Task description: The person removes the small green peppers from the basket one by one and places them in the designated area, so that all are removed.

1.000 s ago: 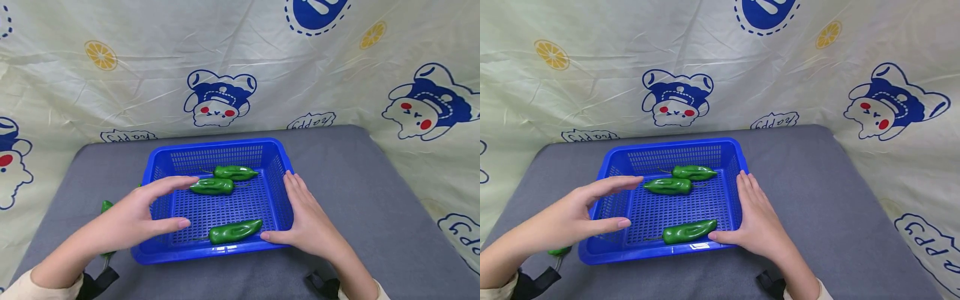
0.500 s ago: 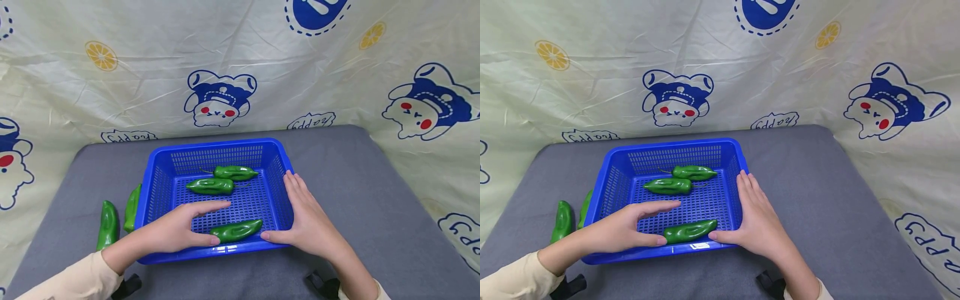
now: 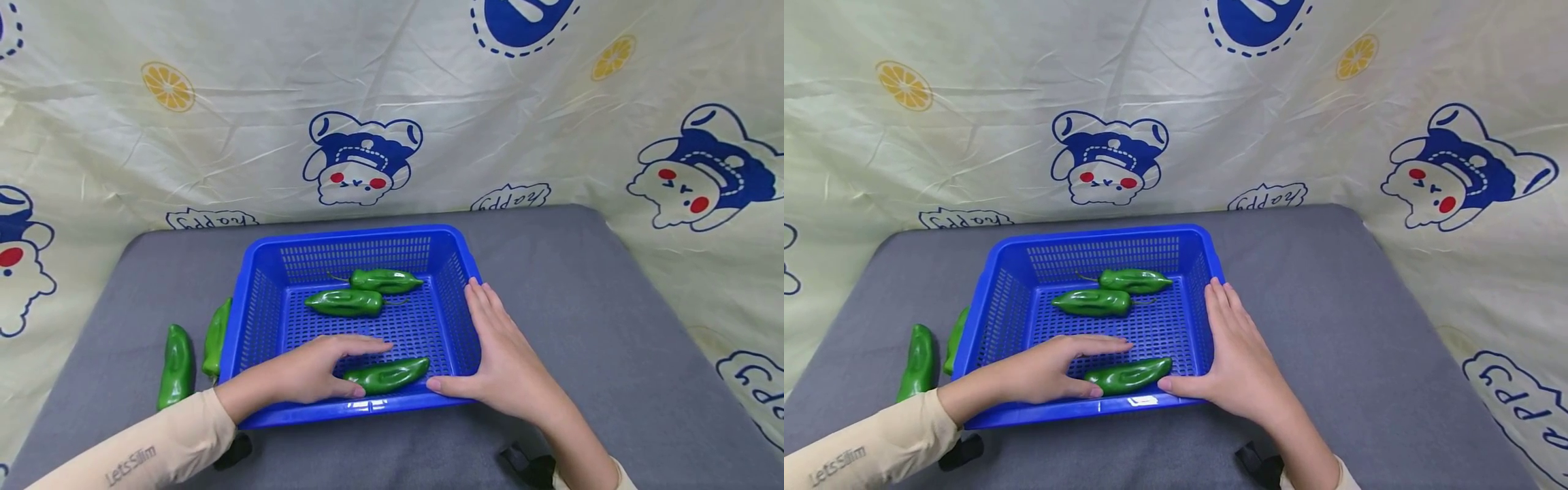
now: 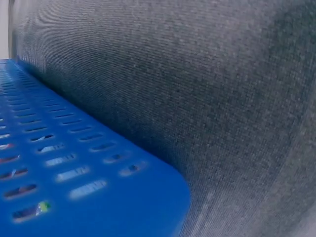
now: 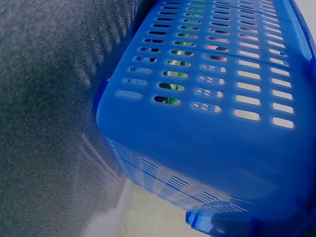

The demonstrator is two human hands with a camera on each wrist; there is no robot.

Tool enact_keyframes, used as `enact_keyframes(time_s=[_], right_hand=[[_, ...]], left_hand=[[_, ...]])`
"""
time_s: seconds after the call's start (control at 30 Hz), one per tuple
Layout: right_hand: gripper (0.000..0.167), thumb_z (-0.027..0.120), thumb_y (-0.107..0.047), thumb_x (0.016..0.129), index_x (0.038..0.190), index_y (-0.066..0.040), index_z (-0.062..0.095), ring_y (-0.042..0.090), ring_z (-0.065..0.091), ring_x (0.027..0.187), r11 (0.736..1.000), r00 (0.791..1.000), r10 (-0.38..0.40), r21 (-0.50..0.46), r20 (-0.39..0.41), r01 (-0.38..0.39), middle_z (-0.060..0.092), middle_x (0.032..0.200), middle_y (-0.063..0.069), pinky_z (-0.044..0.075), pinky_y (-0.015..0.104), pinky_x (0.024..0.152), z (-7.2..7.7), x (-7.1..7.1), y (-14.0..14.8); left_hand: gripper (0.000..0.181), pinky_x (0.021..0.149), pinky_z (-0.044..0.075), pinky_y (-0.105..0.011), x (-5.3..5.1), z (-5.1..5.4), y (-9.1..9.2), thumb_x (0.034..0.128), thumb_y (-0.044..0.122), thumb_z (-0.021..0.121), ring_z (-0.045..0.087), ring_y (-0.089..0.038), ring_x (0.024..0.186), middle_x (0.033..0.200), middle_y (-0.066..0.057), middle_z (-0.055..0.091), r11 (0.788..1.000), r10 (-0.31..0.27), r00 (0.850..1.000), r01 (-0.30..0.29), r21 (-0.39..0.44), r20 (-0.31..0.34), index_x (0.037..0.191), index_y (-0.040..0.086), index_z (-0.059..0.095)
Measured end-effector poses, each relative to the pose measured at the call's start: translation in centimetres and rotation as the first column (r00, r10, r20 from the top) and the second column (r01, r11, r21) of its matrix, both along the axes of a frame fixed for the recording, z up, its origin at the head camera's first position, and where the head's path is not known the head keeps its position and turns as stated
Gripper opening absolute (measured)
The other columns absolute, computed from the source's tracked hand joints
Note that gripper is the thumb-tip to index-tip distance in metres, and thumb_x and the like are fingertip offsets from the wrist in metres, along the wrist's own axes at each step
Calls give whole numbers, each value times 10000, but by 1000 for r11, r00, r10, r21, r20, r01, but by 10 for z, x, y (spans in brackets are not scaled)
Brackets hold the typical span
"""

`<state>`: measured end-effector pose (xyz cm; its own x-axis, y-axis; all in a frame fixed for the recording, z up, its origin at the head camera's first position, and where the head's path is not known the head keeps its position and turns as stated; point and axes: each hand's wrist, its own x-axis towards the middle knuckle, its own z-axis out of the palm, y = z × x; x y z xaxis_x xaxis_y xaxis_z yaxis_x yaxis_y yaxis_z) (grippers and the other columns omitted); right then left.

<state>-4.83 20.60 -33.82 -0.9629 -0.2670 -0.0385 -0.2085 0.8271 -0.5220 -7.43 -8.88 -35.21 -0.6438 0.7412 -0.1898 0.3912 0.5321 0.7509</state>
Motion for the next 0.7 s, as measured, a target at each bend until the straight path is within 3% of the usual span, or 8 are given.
enact_keyframes(time_s=[0.27,0.47,0.7], right_hand=[[1353,747,-760,657,1603,-120,23,296,-42,1556,1000,1000,2,-9,7,-2,-10,1685,55,174,718,1141,2,1,0],[1351,755,-753,654,1604,-125,29,288,-42,1557,1000,1000,2,-8,5,-2,-8,1685,40,177,721,1139,2,0,-1],[1341,777,-715,665,1603,-123,23,293,-46,1556,1000,1000,-3,-6,12,3,-16,1685,42,178,737,1125,2,0,0]], left_hand=[[614,1157,358,-498,-2,-8,4,898,151,720,464,-277,1396,1497,-59,509,999,-28,999,26,-35,-45,1468,178,495],[593,1139,395,-461,-3,-8,6,904,144,715,502,-255,1360,1462,-55,546,998,-35,998,33,-48,-47,1459,179,509],[545,1103,440,-412,-3,-9,7,927,167,693,554,-220,1300,1401,-58,597,992,-96,989,87,-87,-116,1446,170,527]])
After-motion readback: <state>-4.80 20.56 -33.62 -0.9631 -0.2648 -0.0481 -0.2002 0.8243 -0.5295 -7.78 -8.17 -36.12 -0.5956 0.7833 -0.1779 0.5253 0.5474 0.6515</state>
